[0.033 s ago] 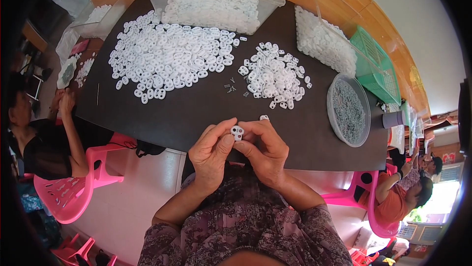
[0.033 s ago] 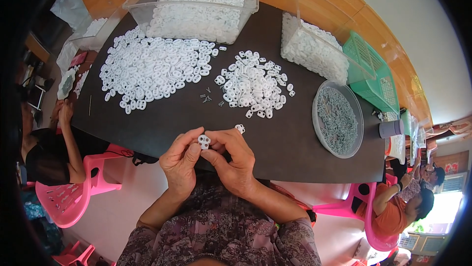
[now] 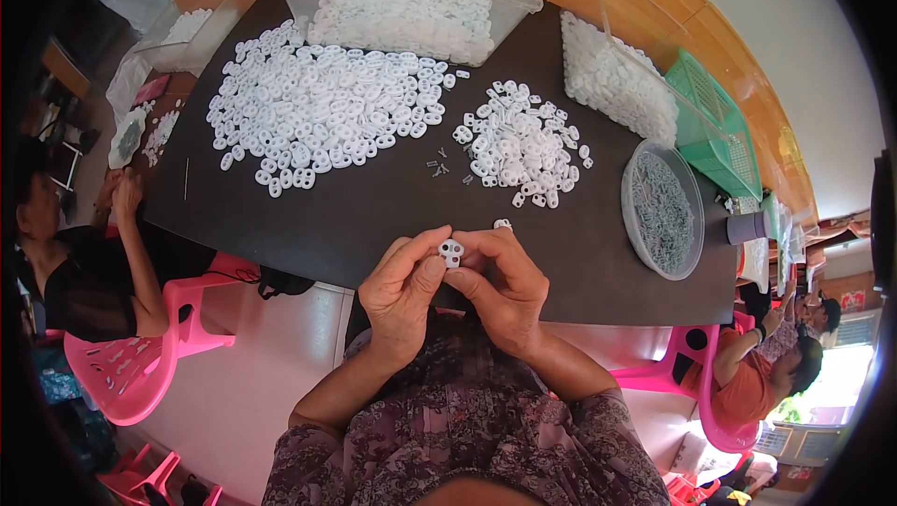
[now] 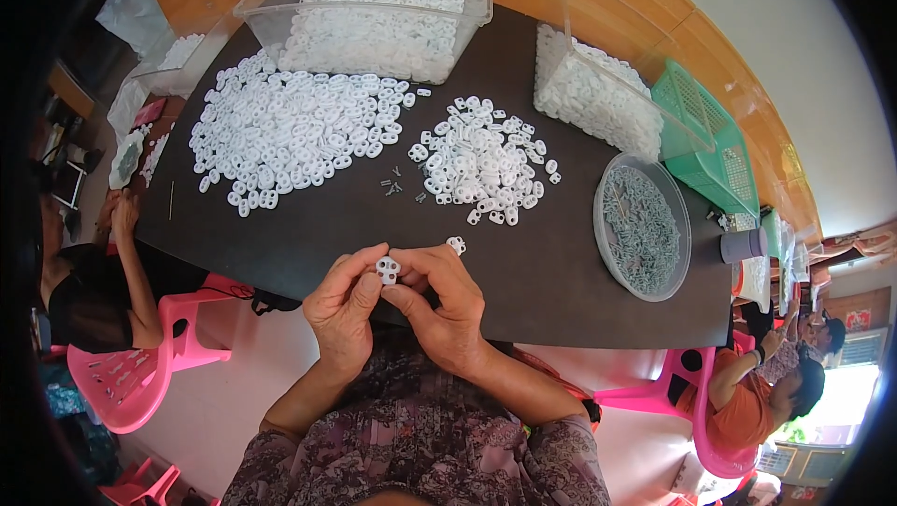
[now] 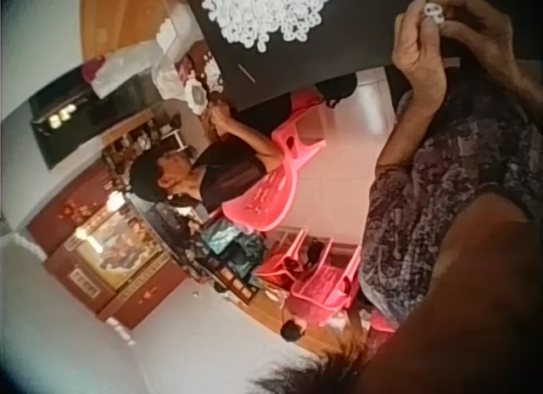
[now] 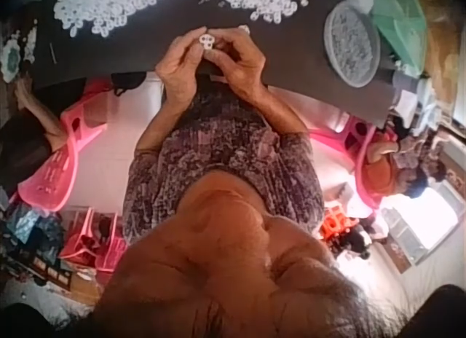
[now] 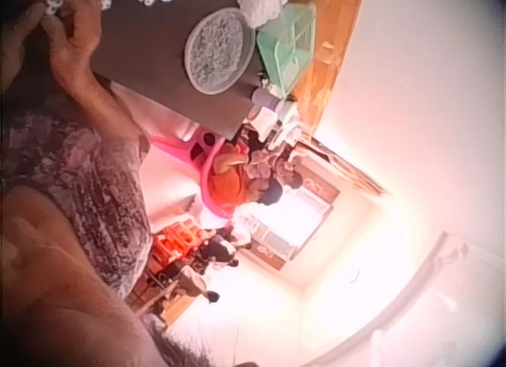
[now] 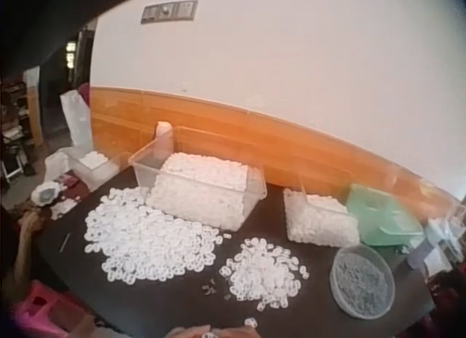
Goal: Assembling small white plastic components by manually inserting metal pins.
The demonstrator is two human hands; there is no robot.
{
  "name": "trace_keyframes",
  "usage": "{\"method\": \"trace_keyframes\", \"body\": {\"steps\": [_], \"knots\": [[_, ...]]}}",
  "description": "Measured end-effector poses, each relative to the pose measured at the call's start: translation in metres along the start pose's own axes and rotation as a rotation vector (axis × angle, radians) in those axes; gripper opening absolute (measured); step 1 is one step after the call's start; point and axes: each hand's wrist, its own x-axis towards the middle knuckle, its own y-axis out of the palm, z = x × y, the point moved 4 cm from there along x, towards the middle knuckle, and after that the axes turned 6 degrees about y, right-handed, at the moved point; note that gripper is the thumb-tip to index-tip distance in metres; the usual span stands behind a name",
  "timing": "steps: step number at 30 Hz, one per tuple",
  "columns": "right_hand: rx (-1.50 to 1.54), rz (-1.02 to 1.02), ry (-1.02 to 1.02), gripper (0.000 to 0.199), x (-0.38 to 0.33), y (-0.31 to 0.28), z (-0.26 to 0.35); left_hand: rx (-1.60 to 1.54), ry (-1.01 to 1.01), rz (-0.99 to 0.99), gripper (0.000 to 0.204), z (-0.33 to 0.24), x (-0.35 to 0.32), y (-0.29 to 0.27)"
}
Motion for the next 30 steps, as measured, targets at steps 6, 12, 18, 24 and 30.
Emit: {"method": "trace_keyframes", "body": {"steps": [6,12,18,24,30], "knots": [[0.054,0.011,0.003,0.032,-0.002,0.001,-0.001,0.016,0.027,-0.007,0.025,-0.001,-0.001,0.000],[0.047,-0.020,-0.006,0.031,-0.004,0.002,-0.001,0.042,0.050,-0.018,0.025,-0.001,-0.004,0.001],[-0.029,-0.029,-0.059,0.033,-0.003,0.001,0.004,0.087,0.112,-0.044,0.024,-0.001,-0.006,0.002],[-0.019,-0.034,-0.056,0.033,-0.005,0.002,0.003,0.112,0.156,-0.059,0.024,0.000,-0.008,0.003],[-0.056,-0.047,-0.102,0.033,-0.007,0.001,0.001,0.068,0.119,-0.046,0.022,0.001,-0.010,0.004]]}}
